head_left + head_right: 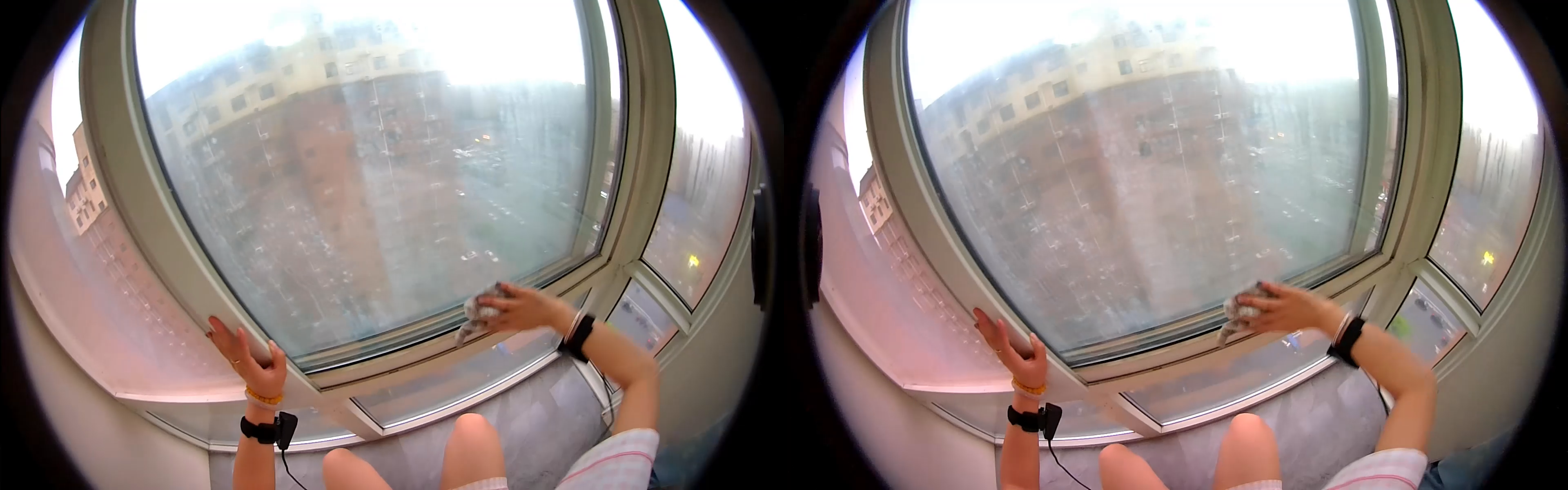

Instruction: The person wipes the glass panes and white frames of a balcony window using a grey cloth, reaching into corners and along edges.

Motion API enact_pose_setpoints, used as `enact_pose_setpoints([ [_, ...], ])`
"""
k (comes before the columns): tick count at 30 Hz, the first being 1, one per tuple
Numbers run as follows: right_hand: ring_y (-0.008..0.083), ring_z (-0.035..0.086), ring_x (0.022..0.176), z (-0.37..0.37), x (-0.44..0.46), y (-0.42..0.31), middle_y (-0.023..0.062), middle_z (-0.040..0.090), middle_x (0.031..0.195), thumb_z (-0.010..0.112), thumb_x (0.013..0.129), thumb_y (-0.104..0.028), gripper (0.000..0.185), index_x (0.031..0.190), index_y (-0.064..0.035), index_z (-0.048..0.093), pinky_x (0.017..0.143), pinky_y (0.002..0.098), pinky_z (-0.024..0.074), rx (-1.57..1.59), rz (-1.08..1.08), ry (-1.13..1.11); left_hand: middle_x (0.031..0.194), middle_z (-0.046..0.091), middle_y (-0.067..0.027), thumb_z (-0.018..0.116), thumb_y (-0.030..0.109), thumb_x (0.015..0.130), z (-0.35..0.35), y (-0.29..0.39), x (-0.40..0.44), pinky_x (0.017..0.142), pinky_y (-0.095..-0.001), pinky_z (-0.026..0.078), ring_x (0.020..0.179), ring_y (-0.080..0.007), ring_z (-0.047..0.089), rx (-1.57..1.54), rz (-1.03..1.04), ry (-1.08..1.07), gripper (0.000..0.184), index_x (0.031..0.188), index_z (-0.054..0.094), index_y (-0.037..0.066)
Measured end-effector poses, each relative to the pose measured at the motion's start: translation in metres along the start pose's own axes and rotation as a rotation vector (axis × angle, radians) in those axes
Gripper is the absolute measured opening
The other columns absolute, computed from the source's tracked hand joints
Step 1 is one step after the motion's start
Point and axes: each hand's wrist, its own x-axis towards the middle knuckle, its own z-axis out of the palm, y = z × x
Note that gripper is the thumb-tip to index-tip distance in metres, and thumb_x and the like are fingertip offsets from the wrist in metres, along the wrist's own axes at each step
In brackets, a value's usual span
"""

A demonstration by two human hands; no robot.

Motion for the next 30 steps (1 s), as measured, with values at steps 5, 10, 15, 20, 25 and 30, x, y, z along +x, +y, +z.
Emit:
enact_pose_setpoints([
  [5, 0.0165, 0.055, 0.104, -0.102, 0.014, 0.225, 0.0068, 0.057, 0.110, 0.055, 0.091, -0.015, 0.035, 0.126, -0.0141, 0.049, 0.083, 0.0307, 0.0471, -0.643, 0.554, 0.273, 0.150, 0.018, -0.0278, 0.053, 0.006, 0.077, 0.001, 0.002, 0.001, 0.111, -0.0586, 0.011, 0.138, -0.0462, 0.018, 0.027, -0.023, 0.022, 0.071, 0.144, 0.028, 0.010],
  [10, 0.0228, 0.062, 0.079, -0.119, 0.012, 0.349, 0.0111, 0.065, 0.080, 0.048, 0.091, -0.007, 0.034, 0.125, -0.0075, 0.055, 0.061, 0.0303, 0.0484, -0.217, 0.943, 1.133, 0.151, 0.017, -0.0255, 0.053, 0.006, 0.078, 0.002, 0.001, 0.000, 0.112, -0.0575, 0.010, 0.139, -0.0441, 0.018, 0.036, -0.047, 0.029, 0.070, 0.143, 0.029, 0.010],
  [15, 0.0193, 0.054, 0.095, -0.051, 0.144, 0.136, 0.0054, 0.059, 0.095, 0.057, 0.080, -0.011, 0.019, 0.098, -0.0109, 0.062, 0.079, 0.0369, 0.0446, -0.221, 0.788, 0.822, 0.151, 0.015, -0.0254, 0.050, 0.006, 0.079, 0.002, 0.002, -0.002, 0.111, -0.0571, 0.011, 0.139, -0.0442, 0.015, 0.020, -0.076, 0.018, 0.066, 0.142, 0.031, 0.011],
  [20, 0.0195, 0.040, 0.126, 0.011, 0.171, -0.068, 0.0020, 0.051, 0.126, 0.053, 0.084, -0.026, 0.027, 0.110, -0.0206, 0.058, 0.107, 0.0359, 0.0286, 0.082, -0.195, 0.524, 0.151, 0.012, -0.0269, 0.050, 0.005, 0.080, 0.000, -0.003, -0.007, 0.111, -0.0572, 0.009, 0.139, -0.0456, 0.014, 0.021, -0.045, -0.003, 0.064, 0.141, 0.032, 0.009],
  [25, 0.0212, 0.042, 0.125, -0.031, 0.095, 0.061, 0.0038, 0.053, 0.126, 0.057, 0.080, -0.011, 0.026, 0.104, -0.0184, 0.064, 0.107, 0.0370, 0.0309, 0.293, 0.115, 0.553, 0.151, 0.013, -0.0276, 0.049, 0.008, 0.083, -0.001, -0.004, -0.007, 0.111, -0.0576, 0.011, 0.139, -0.0462, 0.015, 0.050, -0.033, -0.009, 0.059, 0.140, 0.033, 0.009],
  [30, 0.0209, 0.058, 0.085, -0.014, -0.077, 0.293, 0.0102, 0.062, 0.109, 0.049, 0.093, -0.016, 0.033, 0.125, -0.0115, 0.054, 0.076, 0.0357, 0.0484, -0.429, 1.128, 0.908, 0.151, 0.014, -0.0274, 0.048, 0.013, 0.086, 0.000, -0.003, -0.009, 0.110, -0.0577, 0.016, 0.138, -0.0471, 0.016, 0.063, -0.062, -0.011, 0.057, 0.141, 0.032, 0.009],
])
